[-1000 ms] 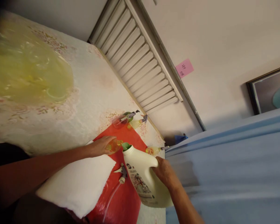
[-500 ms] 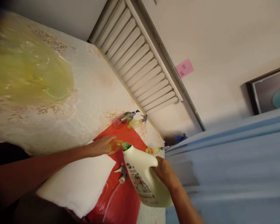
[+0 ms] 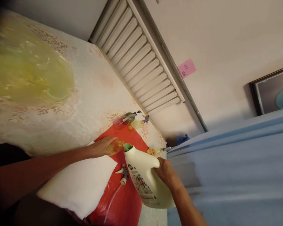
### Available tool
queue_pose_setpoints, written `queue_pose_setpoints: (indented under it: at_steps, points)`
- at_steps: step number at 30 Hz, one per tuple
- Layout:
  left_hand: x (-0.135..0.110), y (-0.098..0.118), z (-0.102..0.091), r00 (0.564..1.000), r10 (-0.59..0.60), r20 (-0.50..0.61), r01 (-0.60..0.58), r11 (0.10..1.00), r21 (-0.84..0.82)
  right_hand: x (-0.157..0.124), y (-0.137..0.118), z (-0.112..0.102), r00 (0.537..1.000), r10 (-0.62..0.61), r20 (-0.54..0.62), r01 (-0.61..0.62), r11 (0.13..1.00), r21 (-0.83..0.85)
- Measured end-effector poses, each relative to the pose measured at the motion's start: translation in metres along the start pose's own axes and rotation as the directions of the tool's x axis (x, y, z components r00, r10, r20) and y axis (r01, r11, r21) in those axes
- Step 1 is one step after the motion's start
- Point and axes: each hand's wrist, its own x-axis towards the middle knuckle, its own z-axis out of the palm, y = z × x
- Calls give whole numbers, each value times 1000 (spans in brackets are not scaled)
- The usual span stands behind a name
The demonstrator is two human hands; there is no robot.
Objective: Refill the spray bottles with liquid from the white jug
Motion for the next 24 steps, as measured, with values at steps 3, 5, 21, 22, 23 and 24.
queue_pose_setpoints:
  at_steps: [3, 5, 21, 22, 23, 24]
  points:
    - [0, 0, -1, 1000, 3, 6, -3, 1000, -3, 1, 0, 0, 1000, -2, -4, 2, 1000, 12]
    - [1, -1, 0, 1000, 3, 10, -3, 1000, 0, 1, 1, 1, 1000, -2, -1, 2, 1000, 18]
    - [2, -4, 2, 1000, 1, -21, 0, 999, 43, 3, 3, 1, 1000, -7, -4, 7, 1000, -5]
    - [2, -4, 3, 1000, 3, -24, -2, 999, 42, 4, 3, 1, 1000, -3, -7, 3, 1000, -1]
    - [2, -4, 3, 1000, 4, -25, -3, 999, 41, 4, 3, 1, 1000, 1, -9, -1, 1000, 5]
    - [2, -4, 3, 1000, 6, -27, -5, 999, 38, 4, 3, 1, 1000, 7, -8, -7, 1000, 13]
